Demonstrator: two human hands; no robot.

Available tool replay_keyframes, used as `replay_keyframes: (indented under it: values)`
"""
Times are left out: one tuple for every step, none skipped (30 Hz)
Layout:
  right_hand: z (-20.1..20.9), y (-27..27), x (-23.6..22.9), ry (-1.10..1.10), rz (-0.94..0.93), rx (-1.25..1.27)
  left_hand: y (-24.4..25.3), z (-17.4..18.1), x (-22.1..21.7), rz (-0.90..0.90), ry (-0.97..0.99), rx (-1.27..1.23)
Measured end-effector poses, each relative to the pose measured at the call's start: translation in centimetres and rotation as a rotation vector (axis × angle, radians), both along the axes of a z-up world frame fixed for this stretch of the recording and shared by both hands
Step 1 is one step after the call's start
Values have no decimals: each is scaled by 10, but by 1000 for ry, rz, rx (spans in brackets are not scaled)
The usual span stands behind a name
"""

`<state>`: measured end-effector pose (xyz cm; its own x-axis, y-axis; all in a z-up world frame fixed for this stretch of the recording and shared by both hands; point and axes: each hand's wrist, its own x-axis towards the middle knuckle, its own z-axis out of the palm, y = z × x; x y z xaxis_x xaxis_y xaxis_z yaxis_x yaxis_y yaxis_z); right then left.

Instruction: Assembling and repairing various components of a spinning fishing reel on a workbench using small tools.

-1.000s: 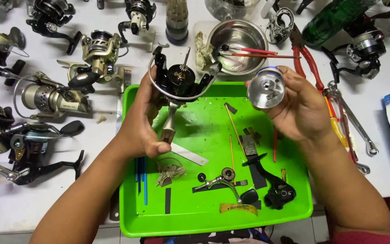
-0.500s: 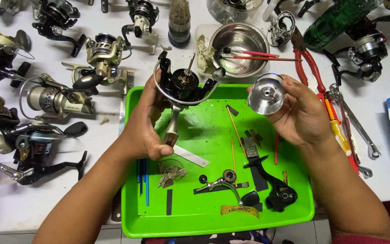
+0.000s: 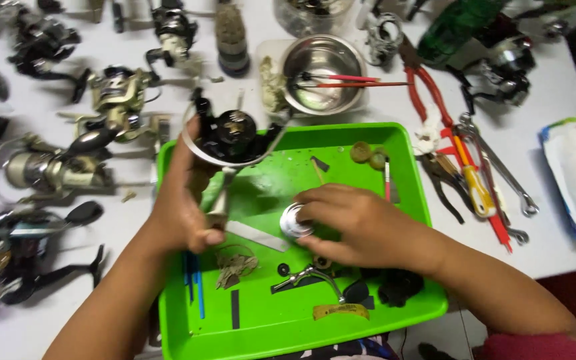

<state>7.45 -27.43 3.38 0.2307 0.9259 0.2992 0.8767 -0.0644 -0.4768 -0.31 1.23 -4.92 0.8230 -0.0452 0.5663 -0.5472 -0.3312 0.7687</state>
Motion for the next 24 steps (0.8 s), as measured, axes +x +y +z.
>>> replay_keyframes:
  values:
    - [-4, 0, -1, -1, -21, -2, -2, 2, 0, -21, -1, -2]
    - [-8, 0, -2, 4, 10, -17, -4, 4, 0, -50, -1, -64]
    - [-11, 2, -2, 8, 45, -30, -4, 6, 0, -74, 0, -126]
    - [-13, 2, -2, 6, 27, -31, -5, 6, 1, -92, -1, -127]
    - [-16, 1, -3, 22, 36, -35, -6, 6, 0, -162, 33, -220]
    - [-19, 1, -3, 38, 44, -38, -6, 6, 0, -233, 69, -313]
    - [-20, 0, -3, 40, 32, -37, -8, 12, -1, -244, 73, -313]
    - [-21, 0, -4, 52, 48, -44, -10, 17, -1, -241, 101, -321]
    - [-22, 0, -3, 62, 67, -50, -11, 22, -1, -235, 128, -329]
    - [-19, -4, -1, 63, 58, -50, -11, 22, -1, -243, 130, -328]
    - [-15, -7, 1, 26, 46, -32, -10, 21, -2, -233, 123, -326]
    - [-12, -9, 3, -12, 34, -16, -8, 20, -2, -224, 116, -324]
    - [-6, -18, 10, -6, 30, -15, -8, 18, -2, -226, 122, -325]
    - [1, -26, 17, -87, -38, 12, -6, 16, -2, -235, 95, -309]
    - [8, -34, 26, -176, -104, 39, -5, 15, -1, -241, 60, -293]
    - [8, -45, 33, -177, -105, 39, -5, 16, 0, -242, 59, -292]
    - [6, -57, 38, -352, -204, -12, -5, 17, -2, -234, 72, -284]
    - [5, -68, 43, -528, -303, -65, -5, 17, -3, -226, 85, -276]
    - [-1, -74, 44, -529, -299, -64, -7, 19, -1, -223, 83, -276]
    - [-6, -80, 45, -621, -332, -145, -8, 22, 1, -258, 92, -324]
    - [-12, -87, 45, -708, -364, -227, -10, 24, 1, -294, 106, -374]
    - [-17, -90, 42, -704, -361, -227, -11, 24, 0, -291, 109, -375]
    - [-22, -93, 41, -677, -355, -315, -11, 25, 1, -280, 98, -350]
    - [-26, -95, 40, -650, -349, -403, -11, 26, 2, -268, 88, -326]
